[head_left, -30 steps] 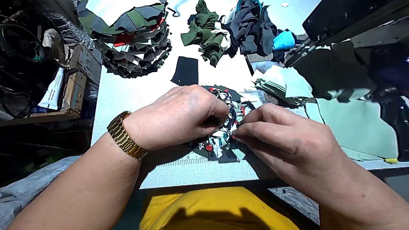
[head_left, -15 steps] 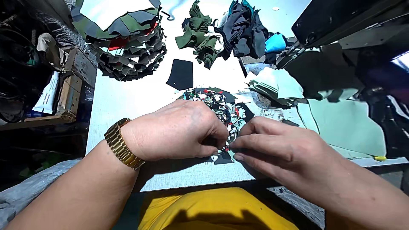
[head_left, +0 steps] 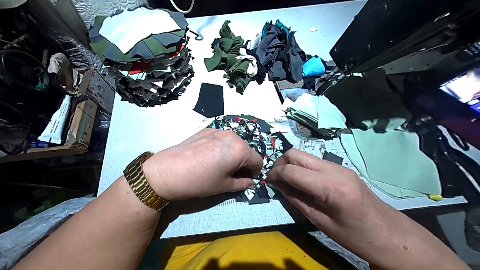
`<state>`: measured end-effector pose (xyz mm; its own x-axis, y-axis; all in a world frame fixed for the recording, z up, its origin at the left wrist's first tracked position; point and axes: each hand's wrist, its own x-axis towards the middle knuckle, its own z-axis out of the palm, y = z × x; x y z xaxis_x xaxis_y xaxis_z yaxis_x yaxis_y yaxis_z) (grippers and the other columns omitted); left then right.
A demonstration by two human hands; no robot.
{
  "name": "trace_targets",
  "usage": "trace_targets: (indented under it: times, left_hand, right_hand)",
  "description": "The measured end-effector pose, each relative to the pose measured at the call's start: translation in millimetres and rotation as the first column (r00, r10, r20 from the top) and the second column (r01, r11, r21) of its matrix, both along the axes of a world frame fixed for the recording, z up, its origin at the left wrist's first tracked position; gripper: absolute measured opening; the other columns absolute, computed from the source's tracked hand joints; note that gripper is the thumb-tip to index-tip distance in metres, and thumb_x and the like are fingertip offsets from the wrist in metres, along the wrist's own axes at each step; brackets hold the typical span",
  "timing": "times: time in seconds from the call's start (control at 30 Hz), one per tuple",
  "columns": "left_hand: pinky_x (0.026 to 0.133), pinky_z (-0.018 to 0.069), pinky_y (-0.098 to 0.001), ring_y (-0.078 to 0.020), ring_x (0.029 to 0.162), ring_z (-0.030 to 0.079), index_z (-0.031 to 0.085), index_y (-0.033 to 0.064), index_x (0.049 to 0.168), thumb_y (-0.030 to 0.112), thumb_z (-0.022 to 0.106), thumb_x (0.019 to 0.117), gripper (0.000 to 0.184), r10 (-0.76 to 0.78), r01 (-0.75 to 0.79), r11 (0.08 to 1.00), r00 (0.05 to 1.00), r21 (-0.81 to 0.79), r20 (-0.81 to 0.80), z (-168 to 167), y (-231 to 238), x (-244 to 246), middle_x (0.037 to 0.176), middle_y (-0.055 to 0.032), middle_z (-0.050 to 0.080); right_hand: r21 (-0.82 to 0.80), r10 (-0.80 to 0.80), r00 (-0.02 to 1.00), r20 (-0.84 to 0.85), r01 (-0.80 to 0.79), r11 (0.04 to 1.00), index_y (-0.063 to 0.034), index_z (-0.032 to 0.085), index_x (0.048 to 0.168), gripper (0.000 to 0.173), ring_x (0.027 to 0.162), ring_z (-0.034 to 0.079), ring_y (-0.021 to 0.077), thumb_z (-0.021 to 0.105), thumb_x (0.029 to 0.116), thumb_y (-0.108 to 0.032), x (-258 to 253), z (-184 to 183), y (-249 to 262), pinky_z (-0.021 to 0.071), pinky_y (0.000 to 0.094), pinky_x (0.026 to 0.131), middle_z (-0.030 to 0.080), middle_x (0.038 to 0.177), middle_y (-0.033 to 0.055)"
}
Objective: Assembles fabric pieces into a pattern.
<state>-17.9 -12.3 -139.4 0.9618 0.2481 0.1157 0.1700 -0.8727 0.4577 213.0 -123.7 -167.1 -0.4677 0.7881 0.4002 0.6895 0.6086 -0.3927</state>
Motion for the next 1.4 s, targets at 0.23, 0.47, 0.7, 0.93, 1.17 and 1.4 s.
trace_targets:
  times: [0.23, 0.47, 0.7, 0.93, 1.17, 1.4]
  left_hand:
    - [0.068, 0.0537, -0.0242, -0.0004, 0.078, 0.064, 0.077, 0.018, 0.099, 0.027, 0.065, 0.0997, 0.014, 0.108, -0.115, 0.993, 0.982, 0.037, 0.155, -1.9, 6.2, -2.5, 0.085, 0.0092, 0.07]
    - [0.062, 0.0475, -0.0282, -0.008, 0.072, 0.059, 0.077, 0.0186, 0.098, 0.028, 0.069, 0.0959, 0.013, 0.257, -0.304, 0.936, 0.934, 0.177, 0.247, -8.1, 0.7, 10.9, 0.081, 0.0038, 0.061]
    - [0.067, 0.0474, -0.0282, -0.0084, 0.077, 0.058, 0.079, 0.0246, 0.105, 0.038, 0.068, 0.096, 0.02, 0.249, -0.269, 0.944, 0.961, 0.193, 0.119, -10.7, -0.4, 13.2, 0.085, 0.0046, 0.059]
    - [0.066, 0.0492, -0.0269, -0.0075, 0.077, 0.059, 0.08, 0.0236, 0.101, 0.034, 0.068, 0.0964, 0.016, 0.205, -0.226, 0.958, 0.97, 0.174, 0.132, -6.8, -1.9, 11.0, 0.085, 0.0041, 0.06]
    - [0.067, 0.0463, -0.03, -0.0105, 0.077, 0.058, 0.08, 0.02, 0.107, 0.032, 0.064, 0.0997, 0.022, 0.26, -0.29, 0.94, 0.95, 0.179, 0.174, -4.0, 0.8, 8.9, 0.085, 0.002, 0.06]
    - [0.069, 0.0462, -0.0325, -0.0141, 0.079, 0.057, 0.08, 0.0207, 0.109, 0.027, 0.062, 0.0982, 0.022, 0.342, -0.395, 0.885, 0.911, 0.247, 0.231, -9.2, 12.9, 6.9, 0.086, 0.0, 0.059]
  right_hand:
    - [-0.021, -0.013, 0.997, -0.08, 0.012, 1.0, -0.0134, 0.078, 0.098, 0.016, 0.082, 0.06, 0.0029, 0.062, 0.098, -0.018, 1.4, 2.2, 1.7, 0.0513, 0.0163, 0.067, 0.061, 0.092, -0.0042]
    - [0.069, -0.232, 0.97, -0.078, 0.237, 0.969, -0.007, 0.076, 0.106, 0.018, 0.084, 0.062, 0.0057, 0.064, 0.0968, -0.018, 16.2, 19.9, 18.6, 0.0534, 0.0186, 0.072, 0.065, 0.099, 0.0029]
    - [0.056, -0.208, 0.978, -0.021, 0.209, 0.976, -0.009, 0.076, 0.096, 0.012, 0.075, 0.059, 0.0085, 0.065, 0.0952, -0.013, 3.8, 2.1, 34.0, 0.0491, 0.0221, 0.062, 0.061, 0.089, 0.001]
    - [0.07, -0.256, 0.96, -0.113, 0.264, 0.962, -0.0071, 0.072, 0.098, 0.009, 0.08, 0.063, 0.0054, 0.065, 0.0952, -0.011, 1.6, 5.8, 48.6, 0.0535, 0.018, 0.071, 0.066, 0.089, 0.0023]
    - [0.051, -0.212, 0.974, -0.082, 0.217, 0.975, -0.0078, 0.078, 0.1, 0.015, 0.079, 0.06, 0.0083, 0.063, 0.0977, -0.011, -1.8, -1.4, 55.0, 0.0512, 0.02, 0.069, 0.062, 0.09, 0.003]
    - [-0.032, -0.178, 0.983, -0.037, 0.177, 0.984, -0.0119, 0.078, 0.099, 0.013, 0.078, 0.06, 0.0045, 0.07, 0.0929, -0.02, 5.3, 8.4, 49.6, 0.0509, 0.0168, 0.066, 0.061, 0.091, -0.0005]
